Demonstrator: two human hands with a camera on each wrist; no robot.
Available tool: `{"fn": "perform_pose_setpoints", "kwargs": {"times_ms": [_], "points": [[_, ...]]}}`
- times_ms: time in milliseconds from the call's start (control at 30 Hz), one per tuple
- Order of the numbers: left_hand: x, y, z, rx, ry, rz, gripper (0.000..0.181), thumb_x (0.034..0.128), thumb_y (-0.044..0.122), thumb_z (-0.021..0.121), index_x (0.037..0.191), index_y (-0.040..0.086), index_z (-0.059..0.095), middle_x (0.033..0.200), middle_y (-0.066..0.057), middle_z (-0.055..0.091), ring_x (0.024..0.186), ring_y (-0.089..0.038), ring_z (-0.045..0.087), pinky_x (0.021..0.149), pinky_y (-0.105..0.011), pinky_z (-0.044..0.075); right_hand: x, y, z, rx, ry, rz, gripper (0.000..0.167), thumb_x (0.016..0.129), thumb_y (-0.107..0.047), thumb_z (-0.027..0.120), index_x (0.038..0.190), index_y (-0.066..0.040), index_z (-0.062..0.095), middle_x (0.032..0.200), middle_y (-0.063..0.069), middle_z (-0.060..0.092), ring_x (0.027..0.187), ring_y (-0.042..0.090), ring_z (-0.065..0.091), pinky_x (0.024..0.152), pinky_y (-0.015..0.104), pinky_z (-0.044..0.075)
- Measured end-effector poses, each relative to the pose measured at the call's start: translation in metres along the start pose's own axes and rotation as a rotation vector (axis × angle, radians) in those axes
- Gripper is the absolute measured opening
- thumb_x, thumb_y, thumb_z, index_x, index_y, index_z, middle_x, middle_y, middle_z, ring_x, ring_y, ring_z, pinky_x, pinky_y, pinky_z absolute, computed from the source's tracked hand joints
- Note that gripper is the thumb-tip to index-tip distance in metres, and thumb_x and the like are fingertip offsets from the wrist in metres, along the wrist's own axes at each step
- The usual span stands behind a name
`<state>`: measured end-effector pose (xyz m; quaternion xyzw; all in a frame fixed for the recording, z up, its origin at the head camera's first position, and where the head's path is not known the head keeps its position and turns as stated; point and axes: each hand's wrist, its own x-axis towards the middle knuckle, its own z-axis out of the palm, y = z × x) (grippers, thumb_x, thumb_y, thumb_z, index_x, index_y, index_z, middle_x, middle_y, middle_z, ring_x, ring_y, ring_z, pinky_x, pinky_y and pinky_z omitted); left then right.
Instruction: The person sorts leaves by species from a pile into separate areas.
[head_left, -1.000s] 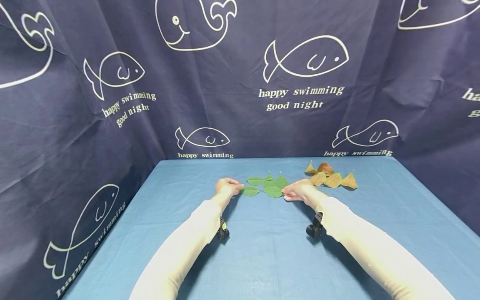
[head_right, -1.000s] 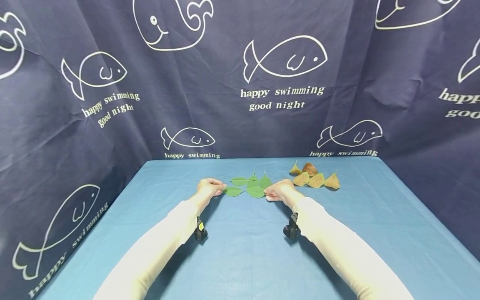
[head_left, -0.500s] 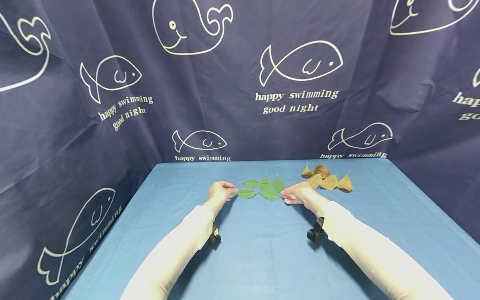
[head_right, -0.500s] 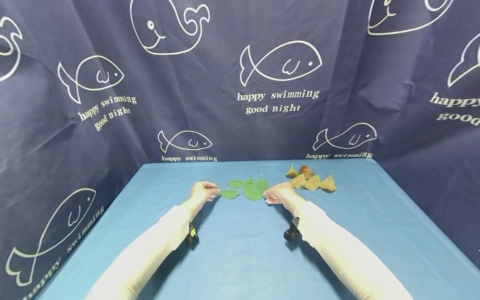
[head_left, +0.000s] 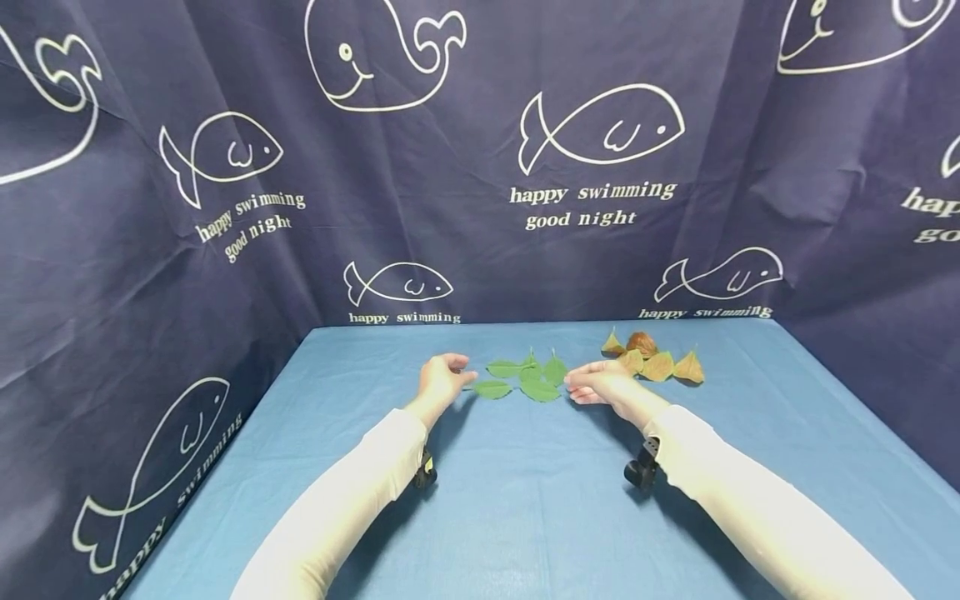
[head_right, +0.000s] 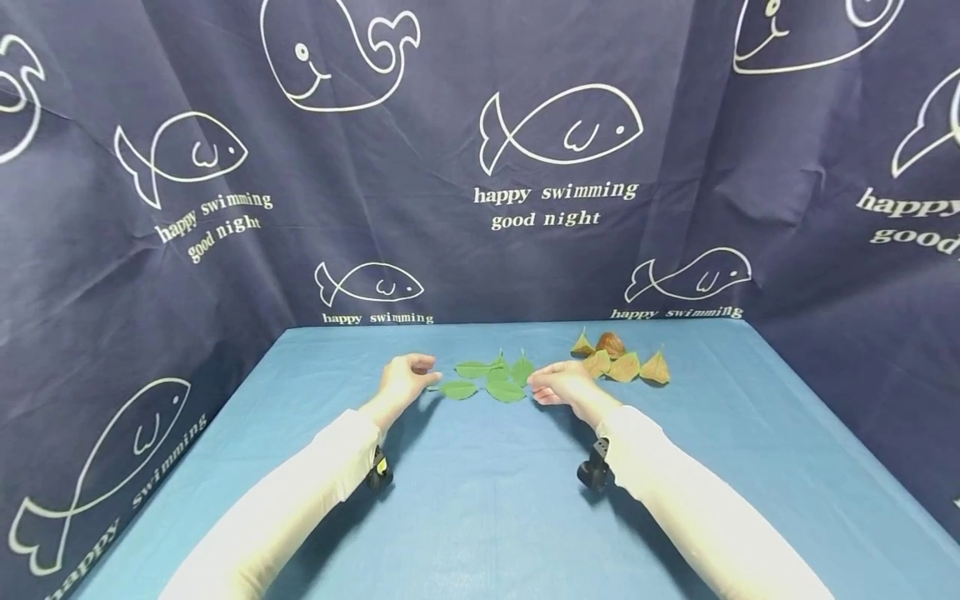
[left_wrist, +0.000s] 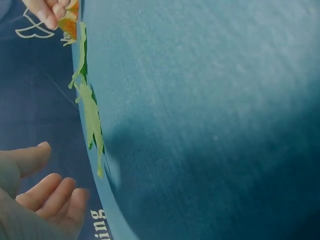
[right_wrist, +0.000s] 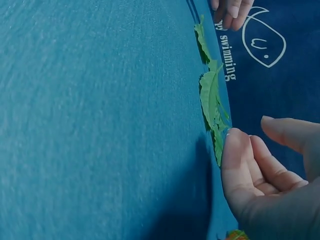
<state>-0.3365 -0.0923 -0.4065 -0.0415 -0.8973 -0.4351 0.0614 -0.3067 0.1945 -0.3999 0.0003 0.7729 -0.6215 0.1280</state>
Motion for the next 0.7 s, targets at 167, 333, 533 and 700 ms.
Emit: {"fn": "perform_pose_setpoints", "kwargs": {"times_ms": [167, 333, 533, 700], "points": [[-0.003, 0.001, 0.001, 0.008, -0.072, 0.061, 0.046, 0.0846, 0.018, 0.075, 0.128, 0.006, 0.064, 0.127, -0.010, 0.066, 0.119, -0.031, 0.060, 0.104, -0.042, 0.047, -0.004, -0.002, -0.001, -0.099, 0.016, -0.067, 0.041, 0.094, -0.011, 0.061, 0.124, 0.016, 0.055, 0.099, 0.018, 0.072, 0.078, 0.015, 0.069, 0.081, 0.033, 0.060], [-0.009, 0.007, -0.003, 0.090, -0.142, 0.165, 0.051, 0.0873, 0.023, 0.072, 0.136, 0.015, 0.058, 0.136, -0.007, 0.060, 0.129, -0.031, 0.053, 0.109, -0.046, 0.042, -0.008, -0.006, -0.002, -0.341, 0.076, -0.188, 0.043, 0.094, -0.020, 0.064, 0.126, 0.008, 0.059, 0.117, 0.023, 0.068, 0.099, 0.032, 0.068, 0.087, 0.043, 0.057], [-0.013, 0.013, -0.005, 0.117, -0.215, 0.213, 0.053, 0.0911, 0.028, 0.068, 0.141, 0.020, 0.052, 0.146, -0.005, 0.051, 0.138, -0.028, 0.042, 0.115, -0.045, 0.035, -0.020, -0.014, -0.005, -0.663, 0.137, -0.300, 0.051, 0.094, -0.035, 0.062, 0.135, -0.005, 0.058, 0.131, 0.019, 0.061, 0.117, 0.038, 0.059, 0.096, 0.052, 0.049], [-0.019, 0.019, -0.003, 0.225, -0.268, 0.315, 0.058, 0.0954, 0.031, 0.061, 0.148, 0.017, 0.042, 0.155, -0.002, 0.038, 0.146, -0.025, 0.030, 0.120, -0.045, 0.025, -0.031, -0.015, -0.009, -0.797, 0.131, -0.365, 0.060, 0.096, -0.036, 0.059, 0.146, -0.008, 0.044, 0.151, 0.020, 0.040, 0.129, 0.043, 0.047, 0.103, 0.060, 0.040]]}}
